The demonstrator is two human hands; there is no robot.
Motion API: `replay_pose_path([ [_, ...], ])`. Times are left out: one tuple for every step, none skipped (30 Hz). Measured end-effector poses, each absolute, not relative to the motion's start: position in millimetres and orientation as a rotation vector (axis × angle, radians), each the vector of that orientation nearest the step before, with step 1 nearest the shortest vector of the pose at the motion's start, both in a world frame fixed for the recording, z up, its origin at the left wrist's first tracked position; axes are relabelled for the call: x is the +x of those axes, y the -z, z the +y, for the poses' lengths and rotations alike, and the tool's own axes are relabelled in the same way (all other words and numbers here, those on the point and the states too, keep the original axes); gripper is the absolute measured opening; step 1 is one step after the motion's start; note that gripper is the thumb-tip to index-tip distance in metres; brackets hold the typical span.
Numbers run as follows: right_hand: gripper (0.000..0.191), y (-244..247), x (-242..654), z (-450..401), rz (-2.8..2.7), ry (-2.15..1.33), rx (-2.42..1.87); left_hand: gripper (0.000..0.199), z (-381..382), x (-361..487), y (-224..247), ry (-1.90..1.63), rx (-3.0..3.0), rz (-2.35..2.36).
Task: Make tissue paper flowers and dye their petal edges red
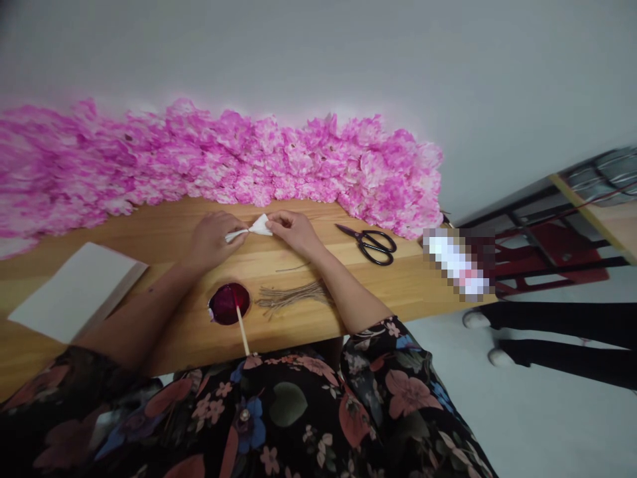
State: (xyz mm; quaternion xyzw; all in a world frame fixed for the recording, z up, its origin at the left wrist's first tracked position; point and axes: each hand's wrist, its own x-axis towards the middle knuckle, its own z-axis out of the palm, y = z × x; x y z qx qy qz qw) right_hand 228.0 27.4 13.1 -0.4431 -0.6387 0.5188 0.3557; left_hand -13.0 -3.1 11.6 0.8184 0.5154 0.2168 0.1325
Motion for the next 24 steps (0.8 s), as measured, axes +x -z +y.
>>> replay_pose_path([
  [0.039,-13,227,27,-1.645,-1.341,-1.141,0.021,-3,-13,-11,-0.630,2.380,1.493],
  [0.038,-12,226,28,-1.636,-1.340,-1.139,0.021,-3,-13,-11,-0.639,2.382,1.498],
  [0.037,-11,225,28,-1.622,-1.339,-1.139,0.020,-3,-12,-11,-0.658,2.380,1.511],
  [0.037,-9,225,28,-1.604,-1.337,-1.140,0.020,-3,-12,-12,-0.690,2.375,1.528],
  [0.036,-8,224,28,-1.589,-1.333,-1.141,0.019,-4,-12,-13,-0.724,2.368,1.546],
  [0.036,-7,223,28,-1.582,-1.324,-1.145,0.019,-5,-11,-14,-0.755,2.361,1.559],
  [0.034,-5,222,27,-1.583,-1.308,-1.150,0.019,-7,-10,-15,-0.775,2.357,1.564],
  [0.033,-5,221,27,-1.592,-1.285,-1.156,0.019,-9,-8,-17,-0.779,2.360,1.558],
  [0.031,-4,220,25,-1.610,-1.254,-1.161,0.020,-11,-7,-18,-0.769,2.367,1.542],
  [0.030,-4,219,24,-1.633,-1.216,-1.165,0.021,-13,-5,-20,-0.757,2.378,1.520],
  [0.028,-4,218,22,-1.657,-1.172,-1.164,0.022,-14,-3,-21,-0.750,2.387,1.499],
  [0.028,-4,218,20,-1.681,-1.126,-1.157,0.024,-15,-1,-21,-0.750,2.389,1.486],
  [0.027,-5,217,18,-1.710,-1.078,-1.143,0.024,-16,0,-21,-0.758,2.381,1.481],
  [0.027,-6,216,16,-1.744,-1.025,-1.125,0.025,-17,2,-21,-0.772,2.363,1.482],
  [0.026,-7,216,14,-1.785,-0.967,-1.106,0.025,-16,2,-20,-0.792,2.339,1.484],
  [0.026,-8,215,12,-1.830,-0.905,-1.085,0.026,-16,3,-20,-0.813,2.313,1.480],
  [0.026,-8,215,11,-1.875,-0.842,-1.064,0.026,-15,3,-19,-0.835,2.289,1.471],
  [0.027,-9,216,10,-1.920,-0.783,-1.037,0.026,-15,3,-18,-0.859,2.266,1.462],
  [0.028,-9,216,9,-1.958,-0.733,-1.002,0.026,-14,2,-17,-0.880,2.245,1.454],
  [0.029,-9,216,9,-1.992,-0.696,-0.962,0.025,-14,2,-17,-0.899,2.222,1.450],
  [0.031,-8,217,9,-2.022,-0.671,-0.922,0.025,-13,2,-16,-0.914,2.198,1.450],
  [0.033,-8,218,10,-2.050,-0.653,-0.890,0.024,-13,2,-16,-0.929,2.171,1.454],
  [0.034,-7,218,10,-2.077,-0.637,-0.872,0.024,-14,2,-15,-0.944,2.143,1.458],
  [0.035,-6,219,11,-2.102,-0.622,-0.867,0.025,-14,3,-15,-0.957,2.116,1.456],
])
